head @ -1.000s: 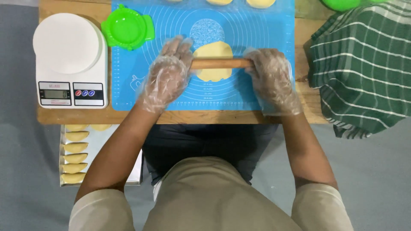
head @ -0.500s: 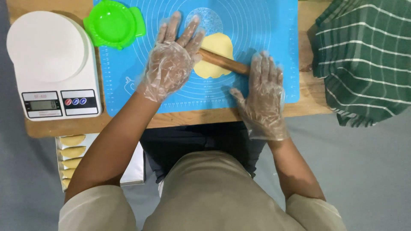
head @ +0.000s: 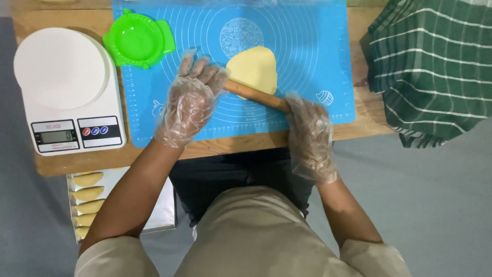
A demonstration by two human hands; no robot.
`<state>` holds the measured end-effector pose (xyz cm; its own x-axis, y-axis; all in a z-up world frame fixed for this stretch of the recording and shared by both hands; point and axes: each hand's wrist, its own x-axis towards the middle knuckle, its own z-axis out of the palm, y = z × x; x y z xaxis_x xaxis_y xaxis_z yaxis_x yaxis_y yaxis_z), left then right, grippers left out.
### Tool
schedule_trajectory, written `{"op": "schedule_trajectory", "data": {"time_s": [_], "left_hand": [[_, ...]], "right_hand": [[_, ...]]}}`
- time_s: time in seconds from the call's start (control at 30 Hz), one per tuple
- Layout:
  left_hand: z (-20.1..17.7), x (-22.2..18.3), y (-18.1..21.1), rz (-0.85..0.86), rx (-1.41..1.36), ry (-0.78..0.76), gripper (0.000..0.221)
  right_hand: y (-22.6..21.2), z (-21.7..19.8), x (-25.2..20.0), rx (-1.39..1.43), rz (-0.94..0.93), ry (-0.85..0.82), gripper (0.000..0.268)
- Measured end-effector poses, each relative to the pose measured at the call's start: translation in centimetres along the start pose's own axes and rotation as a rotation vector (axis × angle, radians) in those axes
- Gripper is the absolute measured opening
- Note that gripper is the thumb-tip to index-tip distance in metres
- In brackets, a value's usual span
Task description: Rolling out dough, adding filling, and using a plastic mold to shape and seal pastries.
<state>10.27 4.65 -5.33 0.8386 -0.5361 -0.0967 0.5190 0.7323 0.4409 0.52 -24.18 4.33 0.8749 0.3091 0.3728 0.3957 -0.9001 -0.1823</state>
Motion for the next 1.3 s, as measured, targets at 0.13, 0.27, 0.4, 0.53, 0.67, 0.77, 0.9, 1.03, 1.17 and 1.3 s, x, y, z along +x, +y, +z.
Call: {"op": "schedule_trajectory", "data": {"time_s": [0.13, 0.27, 0.4, 0.53, 0.67, 0.77, 0.9, 1.03, 1.17, 1.3], "left_hand": [[-1.6, -0.5, -1.0, 0.261, 1.84, 0.043, 0.031], [3.6, -1.0, -1.4, 0.52, 2.519, 0.201, 0.052], [8.2, 0.3, -0.5, 0.369, 2.504, 0.371, 0.071], [11.4, 2.0, 1.9, -0.125, 2.547, 0.404, 0.072], [9.7, 2.4, 0.7, 0.208, 2.581, 0.437, 0.068], [11.2, 2.0, -0.1, 0.103, 2.495, 0.331, 0.069], [9.6, 1.1, -1.1, 0.016, 2.662, 0.251, 0.072], [7.6, 0.4, -1.6, 0.487, 2.664, 0.152, 0.059], [6.8, -0.4, -1.9, 0.556, 2.37, 0.078, 0.058], [7.3, -0.9, -1.3, 0.804, 2.266, 0.053, 0.043]], "right_hand": [[4.2, 0.3, 2.5, 0.139, -0.12, 0.064, 0.034], [6.3, 0.5, 5.8, 0.057, -0.22, -0.028, 0.042], [7.5, 2.5, 9.1, -0.023, -0.257, -0.075, 0.056], [8.9, 4.8, 12.6, -0.058, -0.245, -0.132, 0.051], [9.9, 6.0, 13.3, -0.149, -0.324, -0.021, 0.068], [10.7, 6.2, 10.9, -0.053, -0.216, -0.217, 0.07], [9.9, 4.3, 8.1, -0.169, -0.145, -0.367, 0.067], [7.6, 1.7, 5.2, -0.018, -0.079, -0.295, 0.063], [5.7, 0.9, 2.2, -0.008, -0.058, -0.216, 0.059], [3.2, -0.5, 1.0, 0.039, -0.025, -0.107, 0.055]]}}
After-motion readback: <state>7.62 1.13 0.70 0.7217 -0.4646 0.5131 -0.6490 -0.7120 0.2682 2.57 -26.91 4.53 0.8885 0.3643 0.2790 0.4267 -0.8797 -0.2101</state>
